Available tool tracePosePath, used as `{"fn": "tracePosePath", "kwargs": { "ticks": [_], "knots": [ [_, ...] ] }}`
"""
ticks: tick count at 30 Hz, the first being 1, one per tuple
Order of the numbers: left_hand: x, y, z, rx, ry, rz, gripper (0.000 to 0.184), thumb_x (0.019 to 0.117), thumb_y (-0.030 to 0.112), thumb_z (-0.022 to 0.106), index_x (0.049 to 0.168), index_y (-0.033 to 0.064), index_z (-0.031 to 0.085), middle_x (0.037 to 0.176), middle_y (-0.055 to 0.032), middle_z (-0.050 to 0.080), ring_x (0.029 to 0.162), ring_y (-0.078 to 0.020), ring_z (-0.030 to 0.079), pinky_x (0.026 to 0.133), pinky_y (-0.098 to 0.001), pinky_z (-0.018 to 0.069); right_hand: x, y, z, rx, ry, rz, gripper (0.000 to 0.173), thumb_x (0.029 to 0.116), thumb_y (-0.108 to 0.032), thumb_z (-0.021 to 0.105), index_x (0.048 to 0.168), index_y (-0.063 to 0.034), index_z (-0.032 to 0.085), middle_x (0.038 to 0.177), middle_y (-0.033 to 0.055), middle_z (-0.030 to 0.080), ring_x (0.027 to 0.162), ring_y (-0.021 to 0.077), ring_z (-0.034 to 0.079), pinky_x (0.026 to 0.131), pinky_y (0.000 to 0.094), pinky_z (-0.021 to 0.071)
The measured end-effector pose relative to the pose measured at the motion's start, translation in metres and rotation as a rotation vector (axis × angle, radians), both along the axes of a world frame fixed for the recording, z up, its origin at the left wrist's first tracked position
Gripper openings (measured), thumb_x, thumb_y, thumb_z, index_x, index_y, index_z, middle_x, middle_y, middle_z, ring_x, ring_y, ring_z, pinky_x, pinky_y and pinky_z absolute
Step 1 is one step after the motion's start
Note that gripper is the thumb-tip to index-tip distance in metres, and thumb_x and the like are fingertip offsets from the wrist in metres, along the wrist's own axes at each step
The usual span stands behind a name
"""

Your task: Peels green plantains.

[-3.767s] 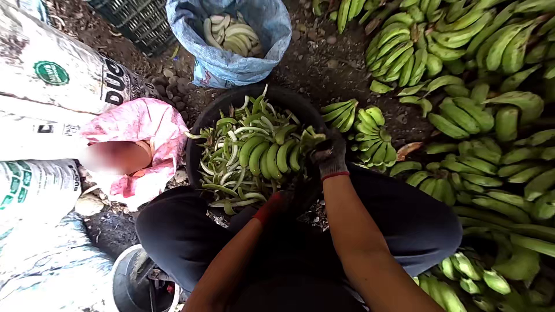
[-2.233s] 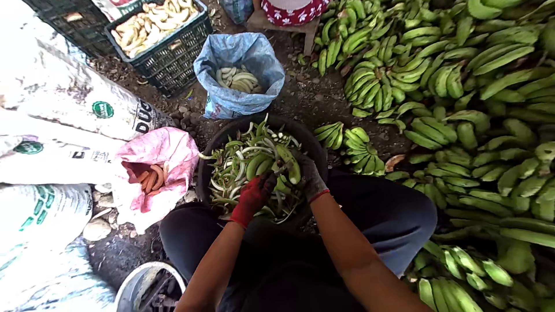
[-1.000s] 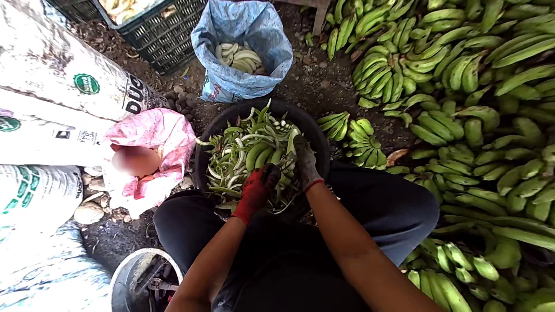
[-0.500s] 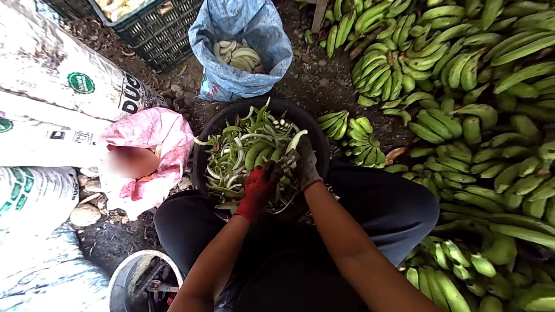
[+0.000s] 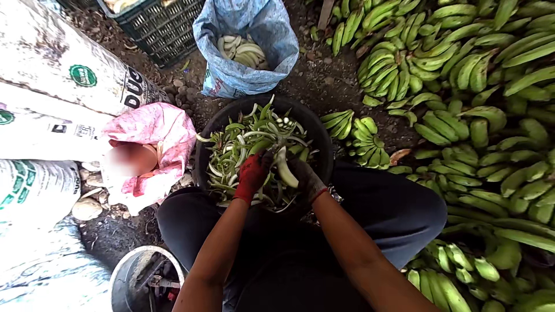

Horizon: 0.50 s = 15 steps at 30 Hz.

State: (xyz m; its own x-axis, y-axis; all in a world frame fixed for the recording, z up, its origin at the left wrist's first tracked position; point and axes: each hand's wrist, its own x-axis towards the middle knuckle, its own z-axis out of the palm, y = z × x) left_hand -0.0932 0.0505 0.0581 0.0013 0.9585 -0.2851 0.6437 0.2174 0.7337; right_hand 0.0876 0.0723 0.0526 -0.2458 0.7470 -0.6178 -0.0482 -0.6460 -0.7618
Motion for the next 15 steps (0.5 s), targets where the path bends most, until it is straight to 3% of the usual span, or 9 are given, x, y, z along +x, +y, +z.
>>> {"fn": "tracePosePath", "kwargs": {
  "ticks": [3,5,9,10,12,15],
  "knots": [
    [0.013,-0.010,-0.006,0.081,0.023,-0.091,0.058,0.1048,0.058,0.036,0.143,0.0203,0.058,0.120,-0.0194,0.067,0.104,-0.0384,0.066,0.086,-0.0625,0.0527,-0.001,0.005,0.011,0.046,-0.130,-0.233,0.054,0.1045,-0.059,0.039,0.129,-0.0159,0.060,0.104,0.0034,0.067,0.086,0.0126,0.064,0.074,0.0352,0.0557],
    [0.020,-0.017,-0.002,0.122,0.083,-0.133,0.055,0.1018,0.054,0.048,0.144,0.0198,0.058,0.121,-0.0231,0.065,0.104,-0.0424,0.065,0.087,-0.0633,0.0508,-0.003,0.016,0.014,0.047,-0.104,-0.343,0.056,0.1047,-0.059,0.040,0.138,-0.0157,0.055,0.115,0.0074,0.067,0.095,0.0174,0.065,0.081,0.0402,0.0563],
    [0.024,-0.023,-0.004,0.200,0.160,-0.073,0.054,0.0995,0.051,0.055,0.144,0.0200,0.059,0.125,-0.0247,0.063,0.109,-0.0454,0.063,0.088,-0.0639,0.0487,-0.016,0.043,0.002,0.006,0.026,-0.577,0.057,0.1067,-0.055,0.037,0.130,-0.0072,0.057,0.107,0.0120,0.067,0.090,0.0214,0.066,0.078,0.0430,0.0576],
    [0.023,-0.022,-0.006,0.210,0.172,-0.063,0.054,0.1001,0.051,0.053,0.144,0.0198,0.059,0.126,-0.0247,0.063,0.109,-0.0455,0.063,0.088,-0.0637,0.0494,-0.018,0.041,0.000,0.032,0.008,-0.556,0.057,0.1069,-0.056,0.036,0.130,-0.0085,0.057,0.108,0.0110,0.067,0.091,0.0205,0.066,0.078,0.0424,0.0576],
    [0.020,-0.017,-0.007,0.172,0.166,-0.061,0.053,0.1024,0.050,0.048,0.146,0.0201,0.057,0.128,-0.0250,0.062,0.109,-0.0456,0.063,0.088,-0.0640,0.0495,-0.015,0.019,0.008,0.146,-0.148,-0.363,0.051,0.1091,-0.050,0.034,0.142,-0.0151,0.052,0.124,0.0090,0.064,0.104,0.0195,0.063,0.087,0.0440,0.0547],
    [0.011,-0.004,-0.005,0.053,0.115,-0.035,0.049,0.1065,0.044,0.043,0.147,0.0205,0.055,0.128,-0.0252,0.062,0.104,-0.0456,0.064,0.084,-0.0657,0.0510,-0.010,0.000,0.019,0.239,-0.305,-0.097,0.047,0.1097,-0.045,0.037,0.145,-0.0180,0.051,0.123,0.0083,0.064,0.101,0.0169,0.063,0.086,0.0424,0.0538]
  ]
}}
